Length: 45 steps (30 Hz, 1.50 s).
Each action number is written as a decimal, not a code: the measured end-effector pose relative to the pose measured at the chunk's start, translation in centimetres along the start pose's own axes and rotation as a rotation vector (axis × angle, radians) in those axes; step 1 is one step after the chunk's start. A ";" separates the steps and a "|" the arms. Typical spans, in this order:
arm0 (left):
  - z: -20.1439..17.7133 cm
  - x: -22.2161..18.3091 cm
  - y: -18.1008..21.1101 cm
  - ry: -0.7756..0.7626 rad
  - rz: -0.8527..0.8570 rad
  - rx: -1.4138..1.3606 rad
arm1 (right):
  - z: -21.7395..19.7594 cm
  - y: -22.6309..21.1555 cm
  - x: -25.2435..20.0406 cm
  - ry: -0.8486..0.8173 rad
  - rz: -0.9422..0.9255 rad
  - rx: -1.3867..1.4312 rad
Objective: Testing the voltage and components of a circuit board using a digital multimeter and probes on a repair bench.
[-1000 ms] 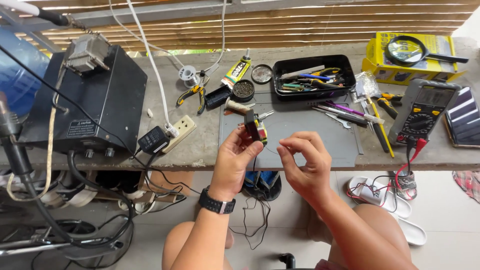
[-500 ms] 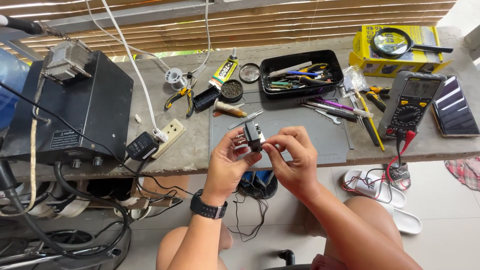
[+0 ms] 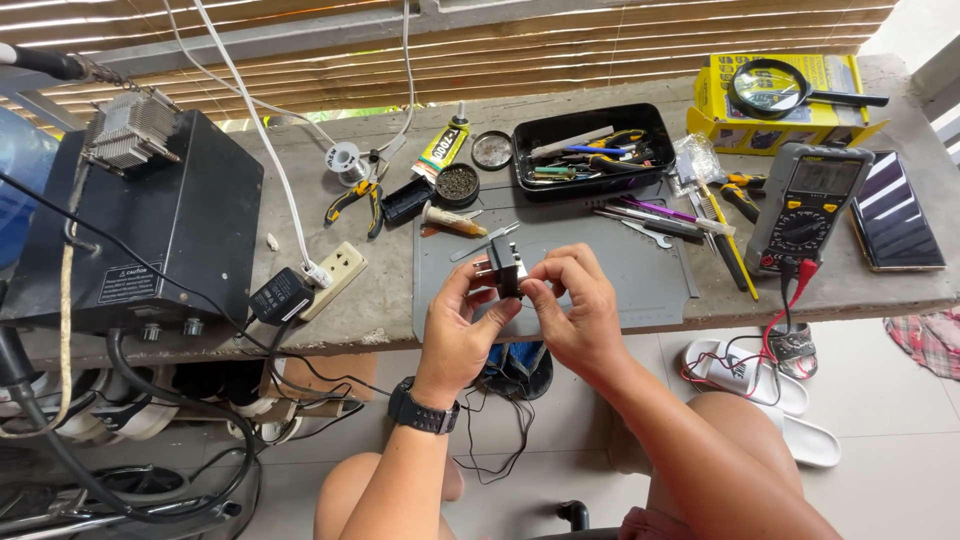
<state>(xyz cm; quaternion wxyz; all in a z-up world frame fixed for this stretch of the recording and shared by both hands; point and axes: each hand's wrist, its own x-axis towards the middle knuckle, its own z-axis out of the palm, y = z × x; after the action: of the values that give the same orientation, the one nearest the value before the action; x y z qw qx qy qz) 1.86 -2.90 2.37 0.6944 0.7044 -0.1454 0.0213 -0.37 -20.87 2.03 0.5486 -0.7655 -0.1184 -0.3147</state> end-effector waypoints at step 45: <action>1.3 1.1 -3.2 0.162 -0.370 -0.766 | 0.5 1.4 -0.9 -0.022 0.504 0.119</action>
<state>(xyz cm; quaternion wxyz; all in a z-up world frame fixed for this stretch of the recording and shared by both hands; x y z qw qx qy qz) 3.43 -4.40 -0.52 0.9071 0.4060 0.0411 -0.1037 -0.18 -20.80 0.34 0.6522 -0.7408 0.0518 -0.1523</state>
